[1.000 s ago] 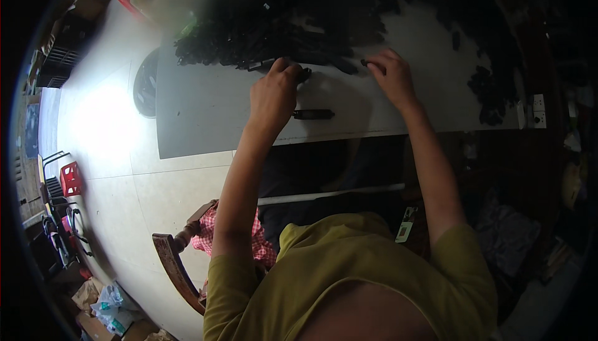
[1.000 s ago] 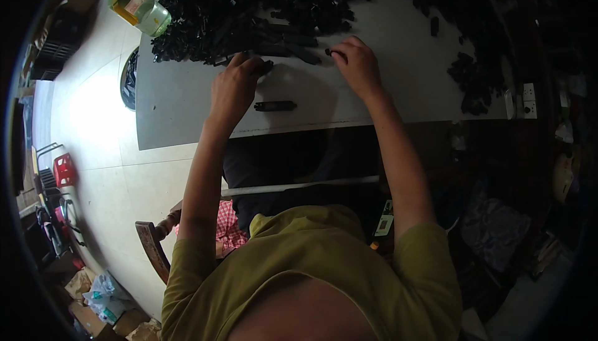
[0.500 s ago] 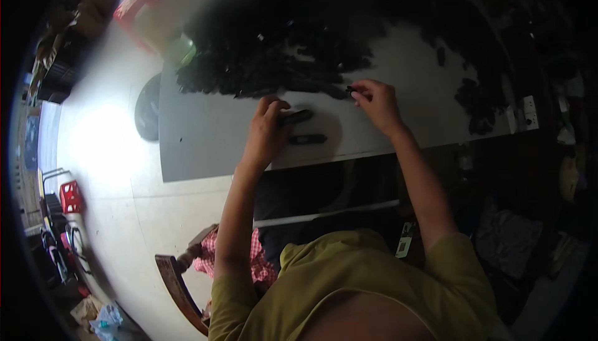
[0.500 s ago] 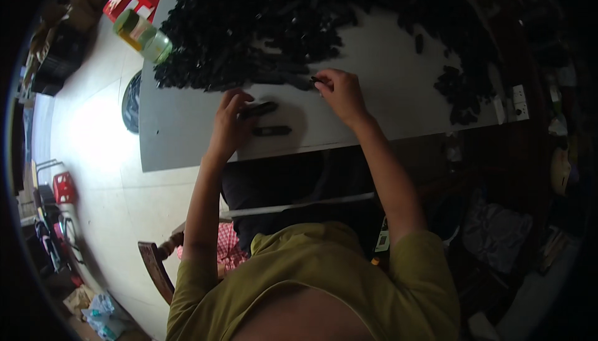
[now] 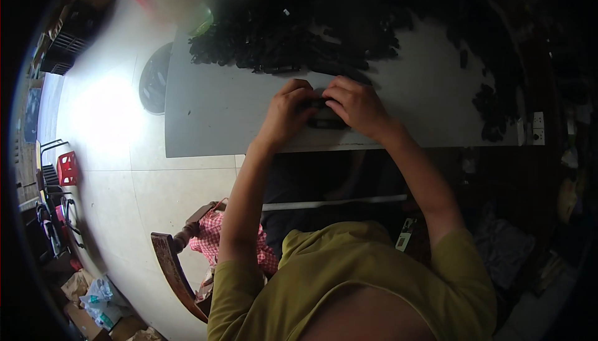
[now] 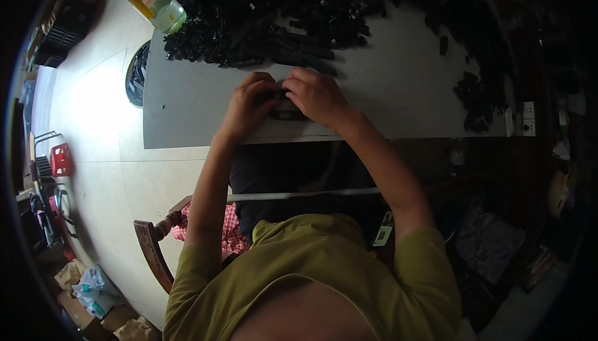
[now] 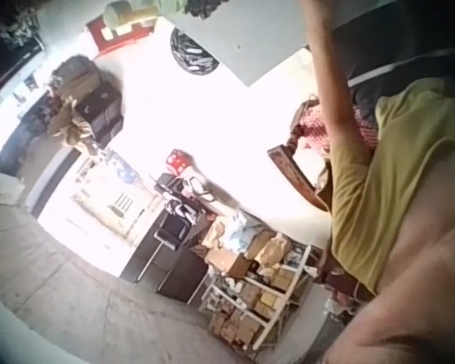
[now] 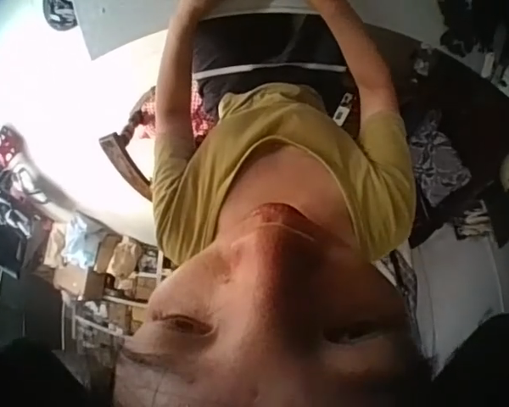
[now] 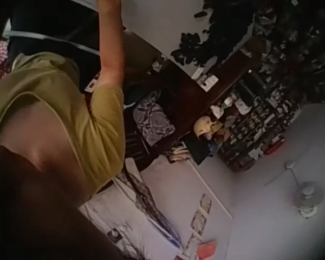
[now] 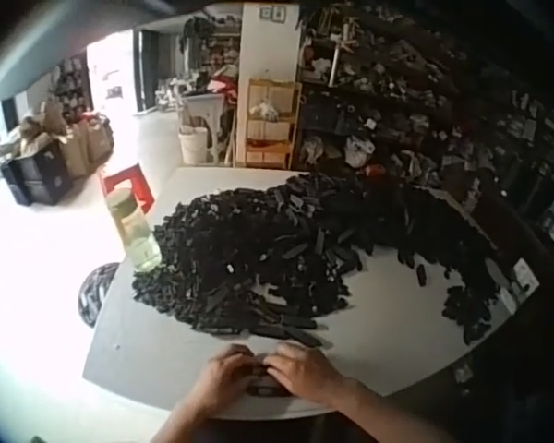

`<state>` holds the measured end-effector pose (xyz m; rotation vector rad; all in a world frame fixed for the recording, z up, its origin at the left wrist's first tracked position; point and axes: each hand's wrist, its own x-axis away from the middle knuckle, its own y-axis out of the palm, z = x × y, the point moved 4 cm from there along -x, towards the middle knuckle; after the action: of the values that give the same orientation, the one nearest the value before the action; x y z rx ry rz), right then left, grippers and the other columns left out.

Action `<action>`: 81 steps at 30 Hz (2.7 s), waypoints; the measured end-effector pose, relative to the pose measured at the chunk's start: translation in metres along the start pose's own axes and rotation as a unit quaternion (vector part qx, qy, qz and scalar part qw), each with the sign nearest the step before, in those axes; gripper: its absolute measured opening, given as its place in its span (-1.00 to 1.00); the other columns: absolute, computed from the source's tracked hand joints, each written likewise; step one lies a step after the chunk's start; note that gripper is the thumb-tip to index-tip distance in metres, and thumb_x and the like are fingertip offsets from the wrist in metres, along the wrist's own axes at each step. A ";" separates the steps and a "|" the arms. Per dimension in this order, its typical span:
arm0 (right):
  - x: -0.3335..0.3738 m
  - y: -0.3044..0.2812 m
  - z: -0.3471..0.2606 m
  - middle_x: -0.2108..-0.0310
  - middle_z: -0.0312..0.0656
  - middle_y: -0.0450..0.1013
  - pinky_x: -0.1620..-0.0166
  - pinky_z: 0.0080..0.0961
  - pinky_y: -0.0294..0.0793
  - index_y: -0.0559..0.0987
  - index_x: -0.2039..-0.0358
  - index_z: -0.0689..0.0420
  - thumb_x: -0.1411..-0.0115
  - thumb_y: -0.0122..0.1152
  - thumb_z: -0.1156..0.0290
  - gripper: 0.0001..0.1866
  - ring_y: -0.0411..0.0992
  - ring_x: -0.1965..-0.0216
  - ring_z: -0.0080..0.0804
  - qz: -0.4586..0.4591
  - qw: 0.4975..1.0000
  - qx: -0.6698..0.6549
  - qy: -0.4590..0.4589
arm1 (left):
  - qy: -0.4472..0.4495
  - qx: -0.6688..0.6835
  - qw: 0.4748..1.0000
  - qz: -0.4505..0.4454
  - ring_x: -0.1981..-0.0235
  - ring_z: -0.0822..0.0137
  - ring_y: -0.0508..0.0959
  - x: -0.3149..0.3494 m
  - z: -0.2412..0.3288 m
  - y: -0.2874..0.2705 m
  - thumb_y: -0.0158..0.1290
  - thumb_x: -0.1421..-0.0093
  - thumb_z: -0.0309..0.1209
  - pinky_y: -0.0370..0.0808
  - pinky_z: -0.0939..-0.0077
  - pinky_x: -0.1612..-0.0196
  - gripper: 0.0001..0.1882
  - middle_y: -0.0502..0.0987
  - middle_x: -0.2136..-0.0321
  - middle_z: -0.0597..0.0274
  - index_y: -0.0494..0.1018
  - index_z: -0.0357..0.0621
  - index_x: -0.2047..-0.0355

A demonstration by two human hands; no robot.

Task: Assembling small black plastic clips onto a mounting rail on a table.

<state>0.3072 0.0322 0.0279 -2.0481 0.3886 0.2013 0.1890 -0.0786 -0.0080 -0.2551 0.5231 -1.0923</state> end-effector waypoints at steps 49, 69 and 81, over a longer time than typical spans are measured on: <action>-0.030 0.032 0.028 0.49 -0.07 0.49 0.31 -0.17 0.43 0.57 0.47 0.14 -0.06 0.18 0.35 -0.87 0.47 0.39 -0.05 -0.111 0.992 -0.060 -0.006 | -0.004 0.008 1.000 -0.022 0.21 0.03 0.50 0.003 -0.011 -0.008 0.12 0.05 -0.55 0.44 0.26 0.11 -0.76 0.48 0.29 0.03 0.54 -0.21 0.30; 0.049 -0.043 0.141 0.29 -0.14 0.42 0.25 -0.32 0.48 0.55 0.30 0.16 -0.07 0.23 0.55 -0.86 0.47 0.32 -0.19 0.179 0.943 0.023 0.280 | 0.016 -0.198 0.979 0.040 0.36 0.03 0.56 -0.034 0.018 0.017 0.03 -0.11 -0.52 0.52 0.25 0.37 -0.77 0.42 0.16 0.08 0.44 -0.18 0.18; 0.061 -0.052 0.121 0.32 -0.14 0.42 0.29 -0.39 0.47 0.48 0.29 0.20 -0.04 0.28 0.56 -0.79 0.45 0.40 -0.29 0.156 0.951 -0.008 0.267 | -0.011 -0.220 0.974 0.046 0.31 -0.03 0.54 -0.040 0.015 0.024 0.02 -0.13 -0.48 0.52 0.19 0.31 -0.82 0.40 0.18 0.05 0.42 -0.18 0.23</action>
<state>0.3851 0.1495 -0.0066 -2.0286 1.0505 -0.1716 0.2014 -0.0325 0.0055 -0.6243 0.7491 -0.8737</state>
